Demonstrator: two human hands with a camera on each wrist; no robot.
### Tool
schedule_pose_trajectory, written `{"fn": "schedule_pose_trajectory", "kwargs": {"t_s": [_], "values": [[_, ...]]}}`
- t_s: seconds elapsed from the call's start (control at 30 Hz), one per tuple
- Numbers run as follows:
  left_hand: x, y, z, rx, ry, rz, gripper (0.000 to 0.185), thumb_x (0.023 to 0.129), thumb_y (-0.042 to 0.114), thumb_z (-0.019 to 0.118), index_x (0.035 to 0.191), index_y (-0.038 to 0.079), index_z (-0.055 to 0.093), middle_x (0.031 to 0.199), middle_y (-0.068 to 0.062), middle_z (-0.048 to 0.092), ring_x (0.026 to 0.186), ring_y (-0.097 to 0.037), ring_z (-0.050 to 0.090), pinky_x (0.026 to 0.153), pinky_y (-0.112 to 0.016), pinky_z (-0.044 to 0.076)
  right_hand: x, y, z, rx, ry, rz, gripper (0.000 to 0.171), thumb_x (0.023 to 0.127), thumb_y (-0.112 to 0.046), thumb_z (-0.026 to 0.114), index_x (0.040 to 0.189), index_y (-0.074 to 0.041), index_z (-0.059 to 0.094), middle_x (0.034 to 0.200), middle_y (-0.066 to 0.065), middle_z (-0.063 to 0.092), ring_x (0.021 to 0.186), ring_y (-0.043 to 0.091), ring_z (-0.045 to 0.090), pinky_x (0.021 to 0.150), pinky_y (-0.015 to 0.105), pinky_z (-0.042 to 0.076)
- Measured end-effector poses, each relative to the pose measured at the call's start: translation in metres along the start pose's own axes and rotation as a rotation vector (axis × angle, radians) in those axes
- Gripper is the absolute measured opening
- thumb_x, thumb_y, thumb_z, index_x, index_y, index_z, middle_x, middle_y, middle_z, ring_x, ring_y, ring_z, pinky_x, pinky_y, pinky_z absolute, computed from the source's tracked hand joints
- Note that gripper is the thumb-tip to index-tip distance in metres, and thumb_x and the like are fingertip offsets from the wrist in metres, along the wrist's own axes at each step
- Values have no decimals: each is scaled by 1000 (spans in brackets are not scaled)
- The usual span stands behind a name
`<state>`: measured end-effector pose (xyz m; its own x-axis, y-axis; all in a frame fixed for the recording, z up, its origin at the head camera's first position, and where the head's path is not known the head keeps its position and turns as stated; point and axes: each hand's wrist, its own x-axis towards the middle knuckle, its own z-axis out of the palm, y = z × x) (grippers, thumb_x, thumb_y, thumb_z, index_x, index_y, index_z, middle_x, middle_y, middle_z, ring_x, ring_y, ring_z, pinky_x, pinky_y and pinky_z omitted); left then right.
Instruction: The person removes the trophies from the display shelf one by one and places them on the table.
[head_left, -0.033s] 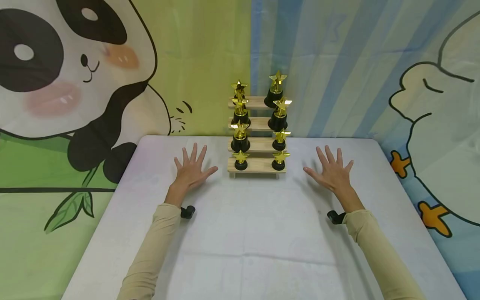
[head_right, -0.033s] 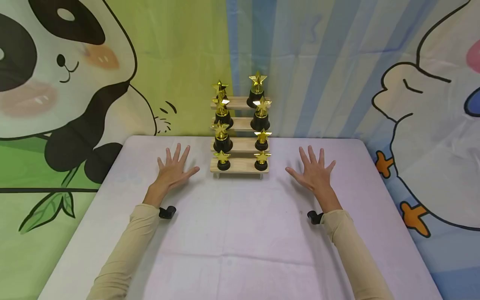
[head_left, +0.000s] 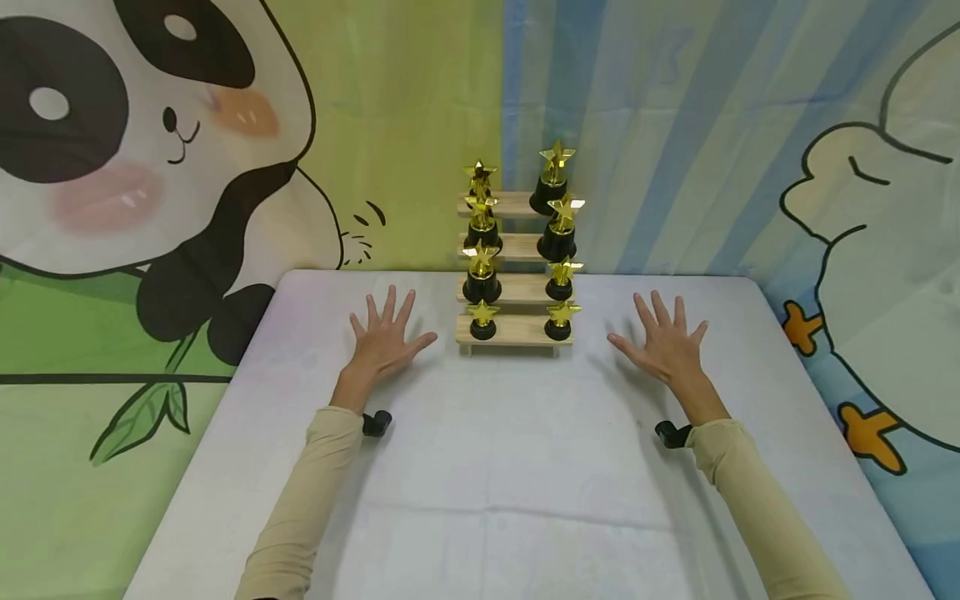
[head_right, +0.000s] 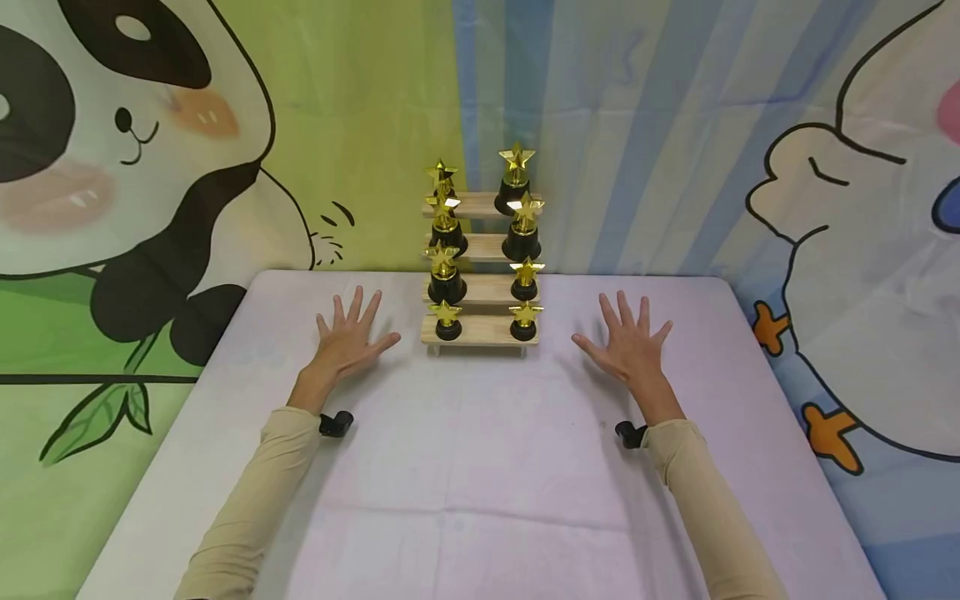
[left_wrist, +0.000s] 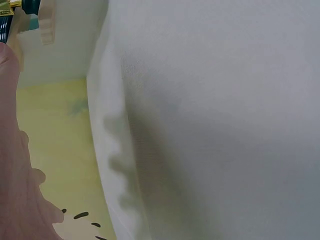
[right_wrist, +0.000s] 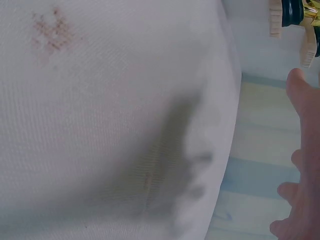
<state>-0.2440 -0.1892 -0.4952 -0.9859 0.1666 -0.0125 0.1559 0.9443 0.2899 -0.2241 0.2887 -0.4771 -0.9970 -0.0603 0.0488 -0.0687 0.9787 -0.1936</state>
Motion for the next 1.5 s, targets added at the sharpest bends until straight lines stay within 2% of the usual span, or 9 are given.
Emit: {"fn": "schedule_pose_trajectory", "kwargs": {"t_s": [0.37, 0.5, 0.63, 0.77, 0.87, 0.97, 1.1, 1.3, 1.5], "values": [[1, 0, -5, 22, -17, -15, 94, 83, 84, 31, 155, 36, -6, 165, -8, -9, 147, -51, -10, 110, -77, -6, 4, -2, -2, 7, -22, 3, 95, 85, -77, 42, 157, -22, 13, 163, 18, 11, 146, 53, 0, 100, 87, 0], [1, -2, -11, 12, -22, -18, 94, 83, 85, 29, 155, 36, -7, 165, -8, -9, 148, -48, -12, 111, -77, -5, 8, -3, -7, 54, -2, -38, 92, 86, -73, 45, 156, -22, 17, 163, 17, 14, 148, 50, 3, 102, 85, 1], [1, -6, -16, -27, -19, -5, 92, 85, 84, 27, 155, 35, -5, 165, -8, -7, 150, -43, -9, 113, -75, -1, 13, -5, -7, 295, -55, -121, 85, 91, -57, 56, 156, -17, 18, 162, 17, 18, 148, 45, 12, 111, 77, 12], [1, -11, -17, -113, 12, 5, 87, 89, 79, 25, 157, 30, 2, 165, -9, 0, 151, -39, -3, 116, -70, 5, 18, -9, 3, 685, -247, -163, 80, 95, -39, 61, 156, -15, 16, 160, 18, 22, 146, 42, 24, 115, 64, 26], [0, -12, -16, -260, 67, 9, 79, 94, 71, 28, 156, 23, 17, 163, -11, 16, 151, -36, 10, 118, -64, 15, 22, -12, 15, 893, -365, -179, 77, 96, -30, 61, 156, -12, 15, 159, 18, 26, 143, 41, 32, 113, 58, 35], [0, -10, -15, -466, 124, 12, 69, 99, 62, 32, 150, 16, 34, 156, -13, 34, 145, -34, 28, 116, -57, 28, 25, -17, 25, 993, -416, -200, 73, 97, -25, 61, 155, -12, 19, 157, 17, 30, 140, 39, 38, 108, 44, 46], [-1, -6, -11, -671, 188, 19, 59, 102, 53, 34, 141, 10, 47, 142, -12, 52, 133, -30, 46, 107, -50, 44, 29, -23, 35, 1040, -458, -204, 72, 96, -22, 62, 155, -12, 21, 156, 17, 32, 139, 40, 40, 103, 29, 49], [1, 1, -7, -765, 221, 33, 57, 104, 49, 32, 136, 6, 51, 134, -10, 59, 126, -27, 54, 98, -44, 52, 32, -32, 39, 1019, -496, -147, 79, 94, -25, 65, 155, -8, 18, 157, 20, 28, 140, 42, 37, 111, 54, 39], [3, 3, -6, -781, 205, 35, 61, 103, 53, 31, 136, 6, 51, 135, -10, 59, 127, -27, 55, 98, -45, 52, 33, -37, 39, 1007, -504, -112, 79, 93, -26, 66, 154, -8, 20, 157, 21, 27, 139, 42, 37, 112, 58, 36]]}}
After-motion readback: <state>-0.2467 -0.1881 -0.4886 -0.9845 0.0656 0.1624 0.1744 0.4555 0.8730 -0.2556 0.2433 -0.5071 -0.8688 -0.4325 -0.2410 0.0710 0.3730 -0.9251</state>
